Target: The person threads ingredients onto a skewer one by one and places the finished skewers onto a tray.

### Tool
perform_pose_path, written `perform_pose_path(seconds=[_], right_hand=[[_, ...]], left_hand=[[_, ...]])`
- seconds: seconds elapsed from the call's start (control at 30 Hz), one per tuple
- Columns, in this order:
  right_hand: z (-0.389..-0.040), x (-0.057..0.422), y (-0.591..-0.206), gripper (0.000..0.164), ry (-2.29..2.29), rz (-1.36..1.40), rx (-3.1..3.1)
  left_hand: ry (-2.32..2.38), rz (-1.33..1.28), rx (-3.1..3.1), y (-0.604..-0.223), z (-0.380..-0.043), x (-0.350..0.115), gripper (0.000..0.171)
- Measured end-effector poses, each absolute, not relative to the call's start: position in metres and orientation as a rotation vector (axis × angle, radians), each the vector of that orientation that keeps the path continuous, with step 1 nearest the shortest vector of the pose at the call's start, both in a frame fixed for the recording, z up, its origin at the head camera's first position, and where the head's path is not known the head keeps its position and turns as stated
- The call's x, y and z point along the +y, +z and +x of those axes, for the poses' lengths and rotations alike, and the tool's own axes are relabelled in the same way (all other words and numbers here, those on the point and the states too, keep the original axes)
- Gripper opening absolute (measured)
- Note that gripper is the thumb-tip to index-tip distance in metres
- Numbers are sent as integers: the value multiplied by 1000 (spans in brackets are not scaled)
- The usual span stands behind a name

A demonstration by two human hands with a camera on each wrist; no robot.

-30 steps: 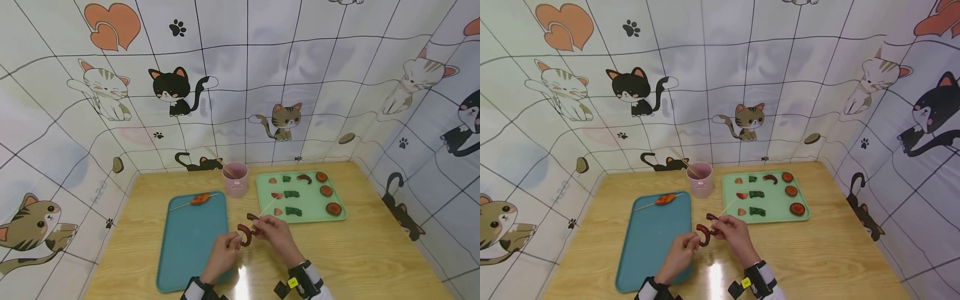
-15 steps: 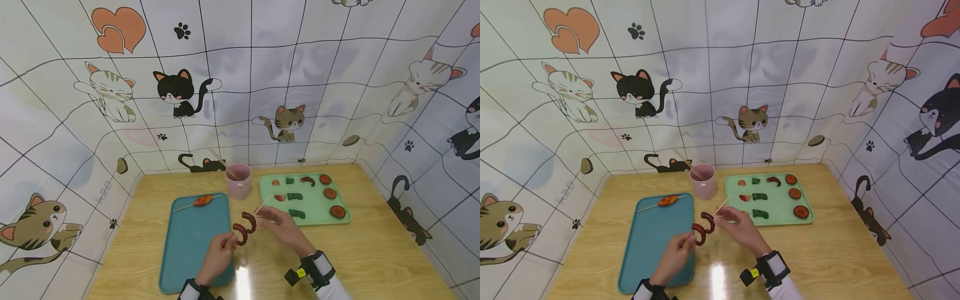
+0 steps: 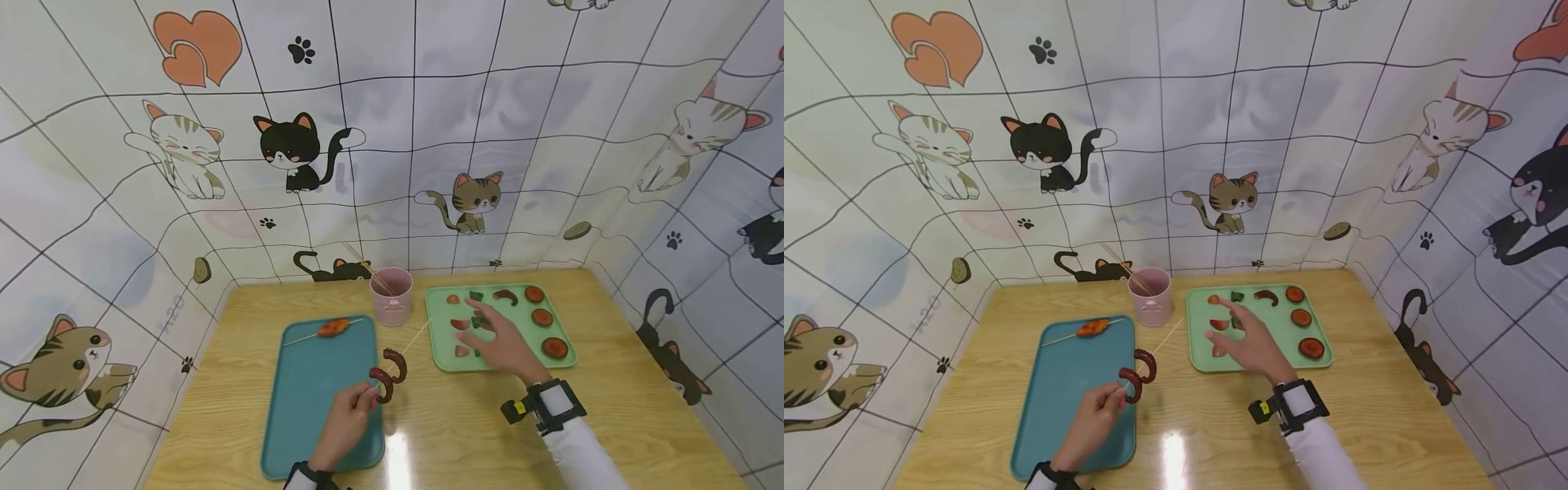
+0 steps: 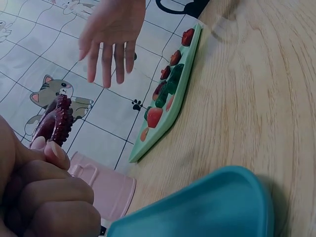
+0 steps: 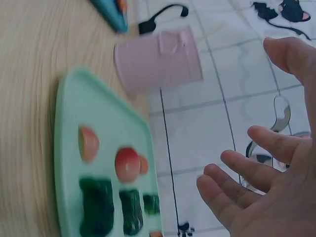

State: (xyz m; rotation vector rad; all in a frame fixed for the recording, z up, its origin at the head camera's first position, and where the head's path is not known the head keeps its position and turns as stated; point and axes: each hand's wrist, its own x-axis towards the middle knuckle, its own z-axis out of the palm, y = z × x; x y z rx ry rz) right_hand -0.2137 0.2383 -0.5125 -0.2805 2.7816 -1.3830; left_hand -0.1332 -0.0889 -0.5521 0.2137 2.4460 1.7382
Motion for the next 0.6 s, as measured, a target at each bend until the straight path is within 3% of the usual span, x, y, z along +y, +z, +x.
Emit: perform_pose_path(seconds=[0.27,0.6], right_hand=[[-252,285,-533,85,-1205,-222,2943],[-298,317,-551,80,-1021,-182,3002]], left_hand=[[1746,206,2482,-557,-131,-97,34],[1730,185,2461,-561,-132,-103,34]])
